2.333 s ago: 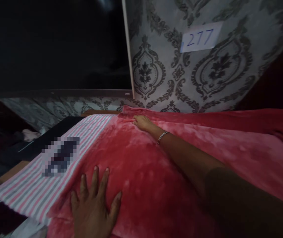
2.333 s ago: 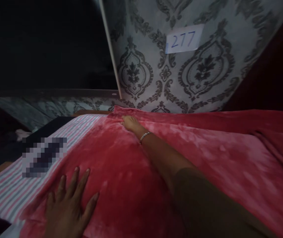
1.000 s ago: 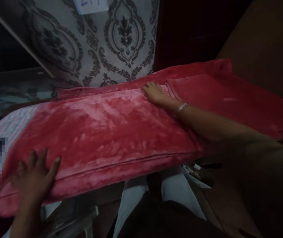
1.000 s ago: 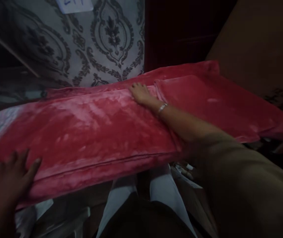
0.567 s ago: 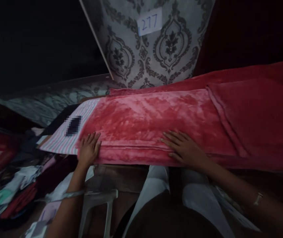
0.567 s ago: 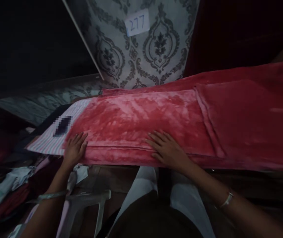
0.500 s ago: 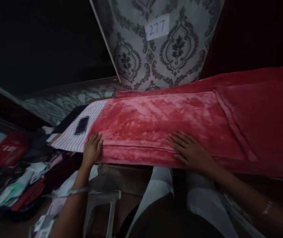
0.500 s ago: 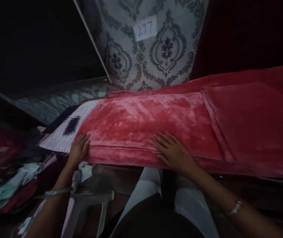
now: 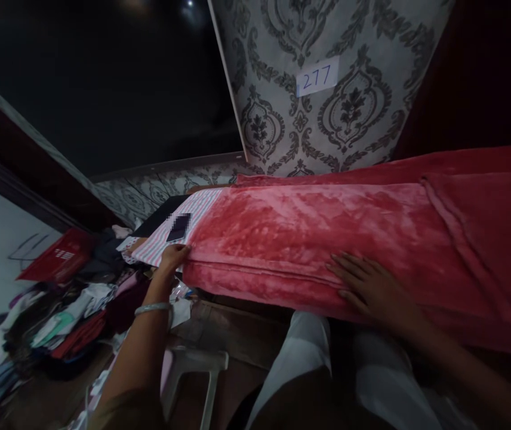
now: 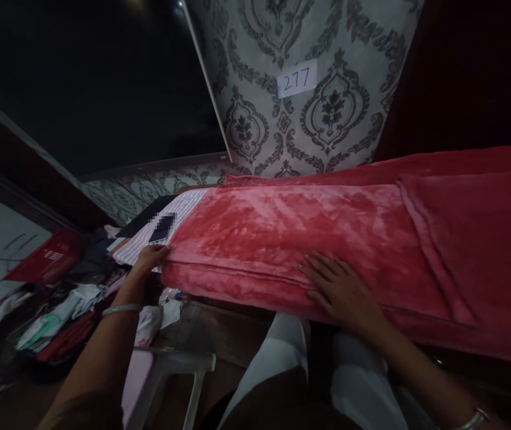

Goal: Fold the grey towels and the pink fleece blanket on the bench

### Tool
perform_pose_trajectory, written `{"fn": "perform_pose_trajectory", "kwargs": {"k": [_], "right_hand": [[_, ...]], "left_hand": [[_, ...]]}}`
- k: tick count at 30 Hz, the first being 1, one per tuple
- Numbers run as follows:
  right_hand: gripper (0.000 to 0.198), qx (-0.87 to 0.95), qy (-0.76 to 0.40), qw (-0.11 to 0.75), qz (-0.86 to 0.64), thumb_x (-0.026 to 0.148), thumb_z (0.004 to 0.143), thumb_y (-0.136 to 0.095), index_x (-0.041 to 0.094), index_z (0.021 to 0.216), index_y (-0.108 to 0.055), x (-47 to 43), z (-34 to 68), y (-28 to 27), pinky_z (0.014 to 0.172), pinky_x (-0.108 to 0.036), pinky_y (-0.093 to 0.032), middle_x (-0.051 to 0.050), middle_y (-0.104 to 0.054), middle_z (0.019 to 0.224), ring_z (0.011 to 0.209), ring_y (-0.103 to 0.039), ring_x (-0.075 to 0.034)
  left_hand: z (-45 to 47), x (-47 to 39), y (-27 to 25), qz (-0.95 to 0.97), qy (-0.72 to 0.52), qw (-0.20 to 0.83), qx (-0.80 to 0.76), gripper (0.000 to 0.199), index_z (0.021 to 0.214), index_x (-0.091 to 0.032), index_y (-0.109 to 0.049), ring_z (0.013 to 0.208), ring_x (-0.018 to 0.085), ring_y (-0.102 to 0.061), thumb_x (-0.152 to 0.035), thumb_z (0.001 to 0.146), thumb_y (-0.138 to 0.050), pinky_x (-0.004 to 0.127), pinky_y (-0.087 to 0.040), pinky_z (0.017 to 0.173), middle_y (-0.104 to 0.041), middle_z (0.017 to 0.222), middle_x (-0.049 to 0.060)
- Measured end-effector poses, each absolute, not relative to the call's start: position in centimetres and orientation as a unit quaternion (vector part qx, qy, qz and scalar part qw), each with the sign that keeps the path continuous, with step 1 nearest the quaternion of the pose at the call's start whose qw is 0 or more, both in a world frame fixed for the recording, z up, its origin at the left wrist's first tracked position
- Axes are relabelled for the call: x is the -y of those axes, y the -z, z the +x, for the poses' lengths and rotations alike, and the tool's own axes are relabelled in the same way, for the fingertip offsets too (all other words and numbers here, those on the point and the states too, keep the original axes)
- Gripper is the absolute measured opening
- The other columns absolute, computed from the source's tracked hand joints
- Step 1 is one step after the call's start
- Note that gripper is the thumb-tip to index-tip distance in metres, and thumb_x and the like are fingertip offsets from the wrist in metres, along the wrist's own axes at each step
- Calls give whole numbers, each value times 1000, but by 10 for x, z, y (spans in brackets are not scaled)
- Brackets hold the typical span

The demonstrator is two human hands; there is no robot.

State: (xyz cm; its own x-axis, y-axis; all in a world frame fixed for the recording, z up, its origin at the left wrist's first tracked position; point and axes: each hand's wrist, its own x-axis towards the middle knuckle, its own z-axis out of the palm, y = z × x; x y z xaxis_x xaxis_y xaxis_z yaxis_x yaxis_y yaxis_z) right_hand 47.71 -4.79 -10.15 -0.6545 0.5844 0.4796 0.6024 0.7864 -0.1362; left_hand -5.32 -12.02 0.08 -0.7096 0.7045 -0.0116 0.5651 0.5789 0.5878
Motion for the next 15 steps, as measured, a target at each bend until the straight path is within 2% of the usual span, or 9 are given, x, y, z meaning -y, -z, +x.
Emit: {"fn": "perform_pose_trajectory", "kwargs": {"k": [5, 10, 15], "right_hand": [[55, 908, 24, 270, -319, 47, 99, -42, 39, 153, -44, 45, 478, 109, 112, -55, -38, -3, -51, 152, 140, -48, -29], [53, 906, 20, 271, -323, 48, 99, -41, 40, 152, -47, 45, 476, 108, 112, -53, -39, -2, -52, 152, 140, -48, -28], [49, 909, 6, 253, -331, 41, 100, -43, 37, 148, -52, 48, 475, 97, 113, -54, -39, -4, -51, 152, 141, -46, -27]], "left_hand": [[-54, 122, -1, 330, -278, 179, -884, 39, 69, -18, -61, 54, 18, -57, -56, 68, -70, 28, -44, 53, -56, 53, 1], [-43, 124, -9, 330, -290, 198, -876, 43, 74, -18, -58, 52, 15, -51, -55, 60, -77, 26, -40, 50, -54, 56, -2], [-32, 128, -23, 338, -326, 178, -865, 38, 71, -19, -58, 56, 16, -54, -52, 63, -75, 27, -44, 53, -53, 56, -2]]}}
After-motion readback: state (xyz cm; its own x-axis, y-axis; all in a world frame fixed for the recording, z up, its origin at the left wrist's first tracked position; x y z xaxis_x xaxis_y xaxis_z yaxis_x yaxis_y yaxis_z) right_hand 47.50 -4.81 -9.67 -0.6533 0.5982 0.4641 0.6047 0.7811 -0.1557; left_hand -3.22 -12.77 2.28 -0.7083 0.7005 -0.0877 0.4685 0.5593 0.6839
